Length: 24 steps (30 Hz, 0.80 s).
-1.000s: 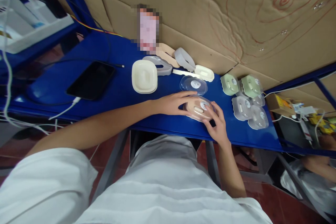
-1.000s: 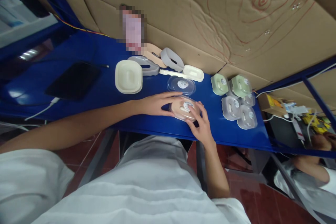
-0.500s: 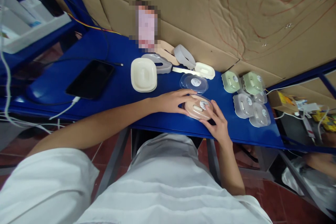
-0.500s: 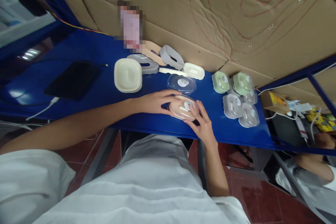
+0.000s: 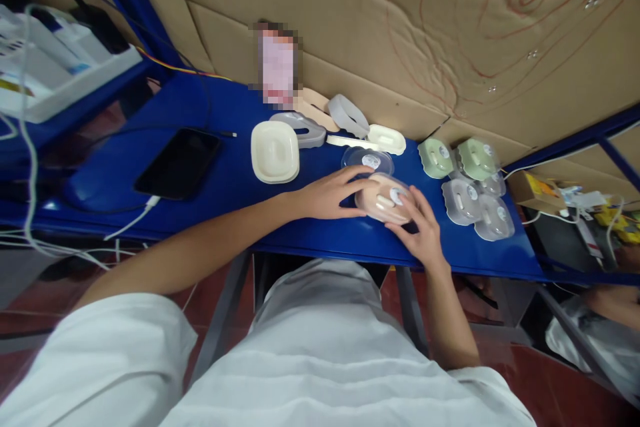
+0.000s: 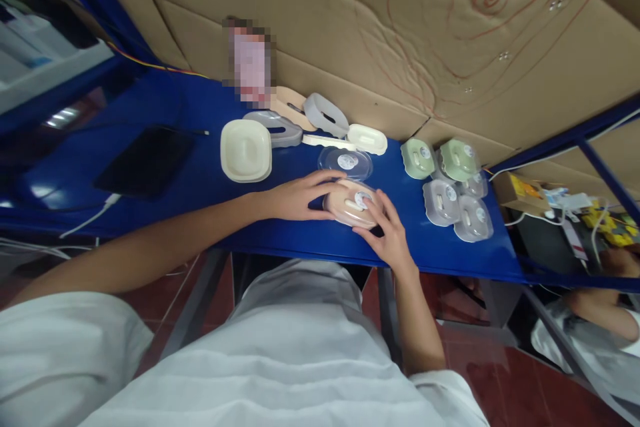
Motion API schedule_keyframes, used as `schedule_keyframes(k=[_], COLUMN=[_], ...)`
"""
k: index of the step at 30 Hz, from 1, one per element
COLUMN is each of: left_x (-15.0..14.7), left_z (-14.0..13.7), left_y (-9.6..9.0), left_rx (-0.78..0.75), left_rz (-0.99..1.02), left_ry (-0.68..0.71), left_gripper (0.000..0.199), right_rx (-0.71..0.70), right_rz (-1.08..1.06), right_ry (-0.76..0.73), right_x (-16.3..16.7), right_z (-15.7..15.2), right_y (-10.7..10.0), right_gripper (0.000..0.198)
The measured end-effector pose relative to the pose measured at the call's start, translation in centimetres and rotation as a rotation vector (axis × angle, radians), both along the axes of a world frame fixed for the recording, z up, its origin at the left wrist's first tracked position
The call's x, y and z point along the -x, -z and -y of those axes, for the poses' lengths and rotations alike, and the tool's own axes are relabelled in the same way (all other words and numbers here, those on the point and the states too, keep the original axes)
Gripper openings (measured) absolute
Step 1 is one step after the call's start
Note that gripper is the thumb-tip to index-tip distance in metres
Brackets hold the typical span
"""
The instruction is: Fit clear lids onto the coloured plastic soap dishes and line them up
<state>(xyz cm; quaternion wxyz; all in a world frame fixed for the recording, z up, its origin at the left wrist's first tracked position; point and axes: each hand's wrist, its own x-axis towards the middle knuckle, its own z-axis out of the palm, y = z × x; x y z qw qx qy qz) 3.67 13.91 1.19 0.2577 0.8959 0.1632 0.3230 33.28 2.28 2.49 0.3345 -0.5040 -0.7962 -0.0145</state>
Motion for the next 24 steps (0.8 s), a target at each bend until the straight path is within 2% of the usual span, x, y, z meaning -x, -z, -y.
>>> schedule_keyframes(k=[3,6,9,11,15,17,18,22,24], left_x=[0.3,0.8,1.2,1.2,1.2,1.3,1.4,1.8,1.9], left_z=[-0.6,-1.6,-2.2,-2.3,-2.5,-2.8,-3.0,-3.5,-3.6], left_y=[-0.6,-0.6,-0.5,-0.4,-0.2,0.1,0.2,-0.1,-0.5], left_rx=[-0.093,-0.174,-0.220,-0.232,-0.236,-0.218,-0.208,-0.175,-0.161], left_rz=[-0.028,-0.128,-0.227,-0.247,-0.260,-0.273,-0.283,-0.317,-0.304], left_ry=[-0.175,-0.318,-0.370,-0.403,-0.481,-0.514,-0.533,-0.580,-0.573], left_gripper=[0.062,0.064,0.066,0.065,0.065,0.064,0.062,0.040,0.034], right_rx=[-0.075,-0.088,-0.063,-0.016,-0.007,-0.038,-0.038,0.097,0.146], right_rz=[0.055,0.093,0.131,0.163,0.174,0.183,0.200,0.328,0.381], right_ry=[0.198,0.419,0.634,0.715,0.759,0.685,0.595,0.032,-0.168], right_x=[-2.8,-6.6,-9.1,-9.8,-9.5,-8.7,-7.9,-2.4,0.8], right_z=[-3.1,-8.2,-12.9,-14.9,-15.5,-14.5,-13.9,-11.3,-10.2], right_y=[-2.4,-3.7,-3.2,-2.2,-0.8,-0.6,-0.6,-0.2,-0.1], right_gripper=[0.080,0.082,0.075,0.074,0.083,0.081,0.078,0.072,0.075])
